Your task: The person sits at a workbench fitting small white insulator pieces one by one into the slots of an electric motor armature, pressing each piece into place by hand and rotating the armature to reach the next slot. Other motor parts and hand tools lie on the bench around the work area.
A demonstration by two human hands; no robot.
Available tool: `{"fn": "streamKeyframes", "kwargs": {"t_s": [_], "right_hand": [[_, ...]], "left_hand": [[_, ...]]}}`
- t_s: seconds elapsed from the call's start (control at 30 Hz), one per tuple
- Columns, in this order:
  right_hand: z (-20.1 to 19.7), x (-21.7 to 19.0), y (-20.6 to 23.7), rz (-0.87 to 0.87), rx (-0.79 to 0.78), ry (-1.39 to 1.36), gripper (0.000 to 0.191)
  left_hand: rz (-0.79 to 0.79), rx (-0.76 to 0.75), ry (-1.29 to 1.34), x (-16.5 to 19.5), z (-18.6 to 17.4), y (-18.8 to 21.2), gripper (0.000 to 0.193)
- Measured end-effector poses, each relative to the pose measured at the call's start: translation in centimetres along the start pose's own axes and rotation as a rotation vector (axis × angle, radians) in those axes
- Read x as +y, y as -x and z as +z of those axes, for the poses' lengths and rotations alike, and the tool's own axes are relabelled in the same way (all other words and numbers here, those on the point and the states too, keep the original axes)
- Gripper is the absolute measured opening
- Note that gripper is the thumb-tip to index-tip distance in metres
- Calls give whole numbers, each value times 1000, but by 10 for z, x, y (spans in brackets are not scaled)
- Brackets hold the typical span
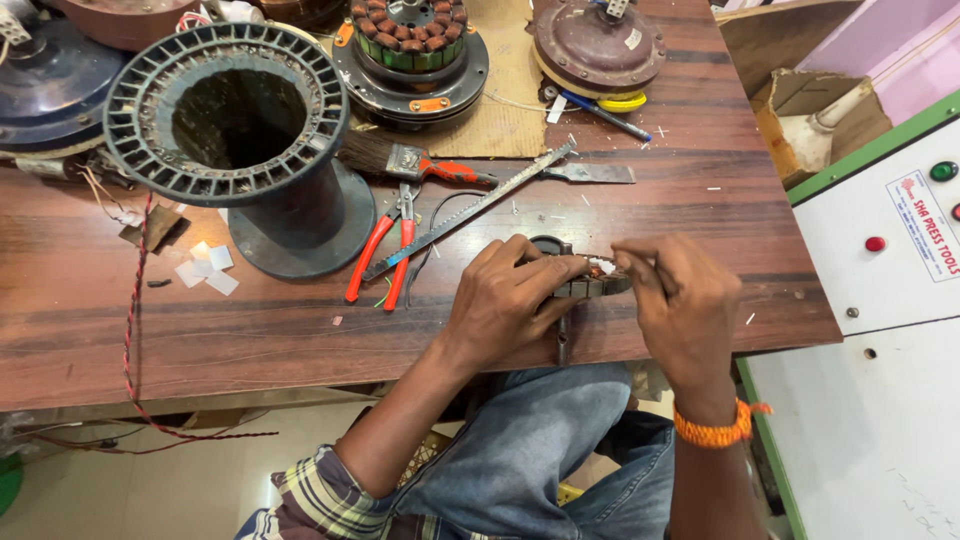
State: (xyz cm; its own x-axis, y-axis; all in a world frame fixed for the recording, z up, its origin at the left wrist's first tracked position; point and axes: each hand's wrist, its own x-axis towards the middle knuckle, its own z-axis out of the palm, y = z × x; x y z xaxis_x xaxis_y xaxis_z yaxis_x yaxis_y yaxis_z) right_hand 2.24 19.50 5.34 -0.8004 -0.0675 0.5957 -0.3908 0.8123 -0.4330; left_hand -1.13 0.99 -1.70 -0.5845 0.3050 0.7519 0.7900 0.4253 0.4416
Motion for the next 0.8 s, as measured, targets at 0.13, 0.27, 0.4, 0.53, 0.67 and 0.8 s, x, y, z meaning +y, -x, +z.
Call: {"fn": "streamKeyframes", "kwargs": {"t_s": [0.13, 0.27, 0.4, 0.53, 0.67, 0.8], "right_hand": [[11, 9, -24, -116, -42, 13, 9], [21, 11, -34, -147, -34, 48, 13], [21, 3, -30, -106, -21, 81, 16], [11, -16, -15, -20, -4, -4, 13], [11, -33, 14, 89, 27, 19, 17], [24, -36, 38, 208, 57, -49, 15]], "left_hand": [[-57, -2, 82, 8, -10, -3, 50], [-485, -131, 195, 8, -9, -18, 45], [-554, -324, 435, -19, 2, -43, 42], [-356, -402, 757, -43, 5, -46, 22], [-302, -402, 590, -49, -8, -37, 24], [-277, -455, 374, -42, -19, -42, 22]]}}
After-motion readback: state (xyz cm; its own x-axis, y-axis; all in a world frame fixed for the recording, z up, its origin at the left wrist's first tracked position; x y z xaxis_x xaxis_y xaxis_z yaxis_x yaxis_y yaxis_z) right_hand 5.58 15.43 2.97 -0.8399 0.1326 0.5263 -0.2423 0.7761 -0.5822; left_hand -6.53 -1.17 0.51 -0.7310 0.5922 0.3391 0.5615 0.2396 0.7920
